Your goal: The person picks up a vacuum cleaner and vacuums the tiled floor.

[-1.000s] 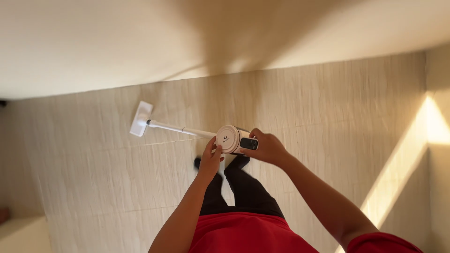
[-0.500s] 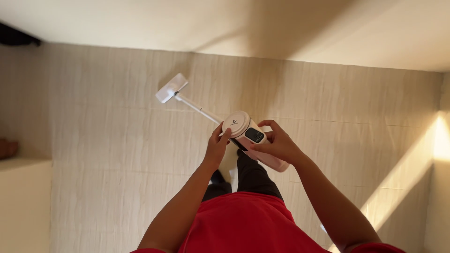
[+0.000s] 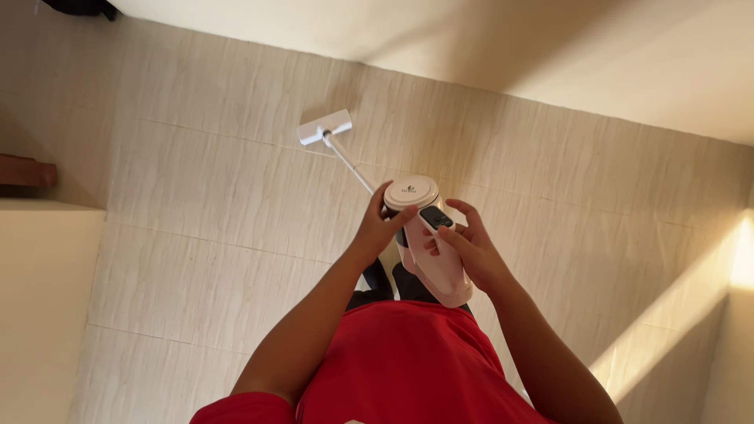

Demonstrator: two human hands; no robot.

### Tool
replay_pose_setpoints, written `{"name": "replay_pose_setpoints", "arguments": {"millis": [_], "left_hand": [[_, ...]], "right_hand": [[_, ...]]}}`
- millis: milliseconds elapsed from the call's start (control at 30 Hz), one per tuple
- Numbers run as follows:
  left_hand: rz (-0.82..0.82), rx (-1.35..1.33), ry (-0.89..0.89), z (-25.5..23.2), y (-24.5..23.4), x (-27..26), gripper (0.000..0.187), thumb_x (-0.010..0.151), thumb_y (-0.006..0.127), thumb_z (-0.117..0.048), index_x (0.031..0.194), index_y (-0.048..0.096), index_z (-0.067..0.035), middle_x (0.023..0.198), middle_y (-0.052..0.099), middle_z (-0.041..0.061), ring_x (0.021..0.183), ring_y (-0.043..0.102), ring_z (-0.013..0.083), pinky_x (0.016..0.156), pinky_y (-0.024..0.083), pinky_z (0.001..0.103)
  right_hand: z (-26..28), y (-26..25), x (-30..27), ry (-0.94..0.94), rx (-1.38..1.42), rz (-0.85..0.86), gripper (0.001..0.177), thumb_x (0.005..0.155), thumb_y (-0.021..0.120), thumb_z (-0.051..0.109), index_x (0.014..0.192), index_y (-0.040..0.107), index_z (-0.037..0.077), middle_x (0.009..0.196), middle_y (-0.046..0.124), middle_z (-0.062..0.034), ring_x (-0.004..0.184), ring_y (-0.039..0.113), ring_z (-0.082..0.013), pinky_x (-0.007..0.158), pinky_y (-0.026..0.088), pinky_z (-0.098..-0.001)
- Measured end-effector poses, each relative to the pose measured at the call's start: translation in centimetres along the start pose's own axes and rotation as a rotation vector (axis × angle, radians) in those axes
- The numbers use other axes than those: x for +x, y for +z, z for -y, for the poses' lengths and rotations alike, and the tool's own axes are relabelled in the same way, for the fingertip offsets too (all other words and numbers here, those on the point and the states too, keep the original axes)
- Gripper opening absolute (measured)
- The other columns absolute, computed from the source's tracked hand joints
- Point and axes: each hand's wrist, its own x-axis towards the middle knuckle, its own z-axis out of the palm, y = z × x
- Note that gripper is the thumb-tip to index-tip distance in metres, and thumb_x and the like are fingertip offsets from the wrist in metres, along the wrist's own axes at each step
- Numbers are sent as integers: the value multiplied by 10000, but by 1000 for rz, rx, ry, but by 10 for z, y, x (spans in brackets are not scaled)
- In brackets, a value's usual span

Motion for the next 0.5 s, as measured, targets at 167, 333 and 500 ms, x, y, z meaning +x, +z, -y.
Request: {"name": "replay_pose_setpoints", "arguments": {"millis": [167,333,500], "left_hand": [[38,26,104,-15,10,-6,910,837,828,-365,1548,367,-34,1408,577,134,1228,608,236,1001,540,354],[124,15,97,-25,23,-9,870,850,814,-362,1536,392,-35,1401,590,122,1224,615,222,1007,540,350],[242,47,103,-28,45,-3,847,865,809,-372,1531,415,-28,1387,609,118,1238,619,213,1032,526,351]], "right_hand": [[-11,-7,-14,-14,217,35,549,968,630,202,1386,329,12,1145,713,-230,1123,722,-306,973,602,-462],[-23,-12,-30,9,284,16,508,985,617,322,1299,504,-62,1095,720,-250,1041,740,-309,928,622,-453],[-18,-17,-52,-26,289,34,508,1052,529,415,1249,581,-50,940,710,-178,793,704,-218,698,588,-349]]}}
